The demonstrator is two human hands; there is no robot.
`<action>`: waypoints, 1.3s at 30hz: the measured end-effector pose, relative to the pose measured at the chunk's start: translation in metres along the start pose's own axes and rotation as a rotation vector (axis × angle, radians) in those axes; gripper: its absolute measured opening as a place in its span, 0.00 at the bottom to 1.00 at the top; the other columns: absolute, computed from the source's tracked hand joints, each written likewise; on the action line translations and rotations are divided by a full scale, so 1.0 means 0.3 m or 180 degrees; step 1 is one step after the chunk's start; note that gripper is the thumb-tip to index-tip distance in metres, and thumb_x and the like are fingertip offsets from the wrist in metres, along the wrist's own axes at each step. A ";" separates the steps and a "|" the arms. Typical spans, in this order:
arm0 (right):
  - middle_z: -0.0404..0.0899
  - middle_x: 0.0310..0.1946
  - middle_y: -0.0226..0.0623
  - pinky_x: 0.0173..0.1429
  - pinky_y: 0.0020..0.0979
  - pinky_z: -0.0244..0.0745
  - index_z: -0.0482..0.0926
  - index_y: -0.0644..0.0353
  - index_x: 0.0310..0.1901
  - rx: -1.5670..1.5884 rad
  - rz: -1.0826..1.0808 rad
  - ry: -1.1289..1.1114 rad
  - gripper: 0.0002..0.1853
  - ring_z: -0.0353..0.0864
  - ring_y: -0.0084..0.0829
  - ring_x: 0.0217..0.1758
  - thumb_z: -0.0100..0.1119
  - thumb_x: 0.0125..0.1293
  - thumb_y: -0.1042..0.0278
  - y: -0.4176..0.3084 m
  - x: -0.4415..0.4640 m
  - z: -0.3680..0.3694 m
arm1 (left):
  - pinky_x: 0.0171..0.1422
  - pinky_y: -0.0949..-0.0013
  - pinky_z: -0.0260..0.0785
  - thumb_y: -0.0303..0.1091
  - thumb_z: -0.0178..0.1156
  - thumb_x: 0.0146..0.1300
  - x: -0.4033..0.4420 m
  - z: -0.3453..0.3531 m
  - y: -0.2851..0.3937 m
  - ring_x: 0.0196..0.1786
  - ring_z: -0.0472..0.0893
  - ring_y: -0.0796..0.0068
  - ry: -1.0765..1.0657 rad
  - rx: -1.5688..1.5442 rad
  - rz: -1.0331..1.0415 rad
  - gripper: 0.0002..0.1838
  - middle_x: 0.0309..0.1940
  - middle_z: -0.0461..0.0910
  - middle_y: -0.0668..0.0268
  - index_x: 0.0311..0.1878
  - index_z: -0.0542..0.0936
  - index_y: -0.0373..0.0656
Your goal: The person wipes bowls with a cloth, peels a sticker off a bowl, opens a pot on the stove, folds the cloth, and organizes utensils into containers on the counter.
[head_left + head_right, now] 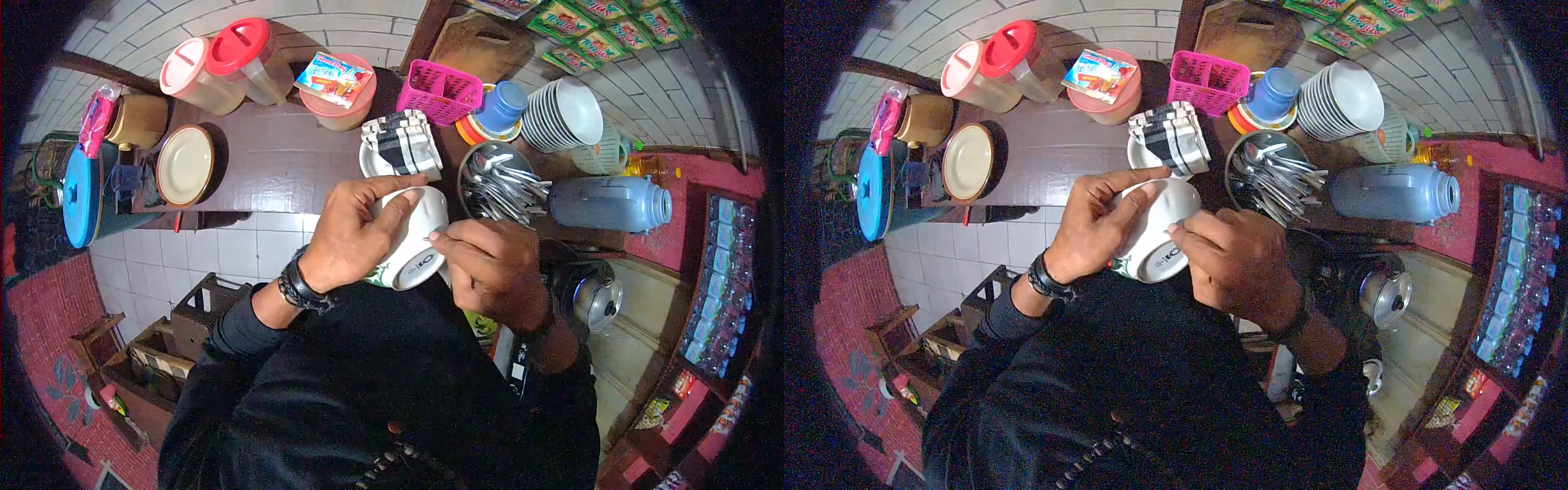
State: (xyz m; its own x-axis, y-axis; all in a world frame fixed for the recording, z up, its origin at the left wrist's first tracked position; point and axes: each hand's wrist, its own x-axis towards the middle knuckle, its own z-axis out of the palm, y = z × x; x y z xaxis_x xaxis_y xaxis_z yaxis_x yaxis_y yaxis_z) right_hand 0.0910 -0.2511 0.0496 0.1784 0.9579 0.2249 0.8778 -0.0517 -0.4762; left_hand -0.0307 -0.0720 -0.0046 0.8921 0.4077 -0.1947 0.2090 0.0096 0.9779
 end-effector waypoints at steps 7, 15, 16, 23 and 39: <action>0.83 0.41 0.27 0.36 0.37 0.75 0.87 0.55 0.51 -0.0149 -0.0403 -0.0049 0.24 0.79 0.33 0.34 0.65 0.47 0.68 0.058 -0.027 0.044 | 0.33 0.75 0.68 0.30 0.60 0.75 0.009 -0.039 0.019 0.29 0.71 0.89 -0.0308 -0.0283 -0.0508 0.13 0.26 0.82 0.73 0.56 0.88 0.37; 0.86 0.41 0.32 0.33 0.36 0.74 0.89 0.59 0.47 -0.0010 -0.0610 -0.0165 0.20 0.81 0.34 0.31 0.64 0.49 0.74 0.065 -0.020 0.041 | 0.30 0.76 0.63 0.31 0.61 0.75 0.029 0.003 -0.093 0.27 0.67 0.91 -0.0322 -0.0499 -0.0044 0.13 0.25 0.78 0.78 0.56 0.88 0.36; 0.84 0.41 0.29 0.35 0.36 0.75 0.88 0.57 0.49 0.0091 -0.0584 -0.0191 0.22 0.81 0.34 0.33 0.64 0.48 0.71 0.073 -0.023 0.045 | 0.33 0.75 0.67 0.31 0.61 0.75 0.030 -0.005 -0.081 0.30 0.72 0.90 -0.0389 -0.0394 -0.0087 0.13 0.28 0.83 0.76 0.55 0.88 0.37; 0.83 0.40 0.29 0.39 0.38 0.79 0.87 0.56 0.47 0.0110 -0.0509 -0.0150 0.21 0.84 0.35 0.38 0.63 0.48 0.69 0.058 -0.012 0.051 | 0.43 0.73 0.75 0.31 0.61 0.75 0.035 -0.002 -0.062 0.37 0.79 0.86 -0.0586 -0.0376 -0.0590 0.12 0.37 0.89 0.68 0.54 0.89 0.37; 0.82 0.35 0.30 0.41 0.38 0.82 0.87 0.54 0.41 0.0455 -0.0682 -0.0078 0.16 0.86 0.35 0.36 0.63 0.48 0.71 0.090 0.041 0.064 | 0.48 0.73 0.76 0.31 0.60 0.76 0.064 -0.010 -0.062 0.42 0.80 0.85 -0.0888 -0.0227 -0.0781 0.13 0.44 0.90 0.63 0.54 0.87 0.33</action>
State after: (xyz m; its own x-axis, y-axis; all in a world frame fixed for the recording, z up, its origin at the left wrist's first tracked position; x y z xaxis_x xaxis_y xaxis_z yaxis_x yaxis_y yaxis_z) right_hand 0.1084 -0.2352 0.0233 -0.0174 0.9494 0.3137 0.8224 0.1920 -0.5355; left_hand -0.0188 -0.0616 -0.0262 0.8958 0.1212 -0.4277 0.4105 0.1437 0.9005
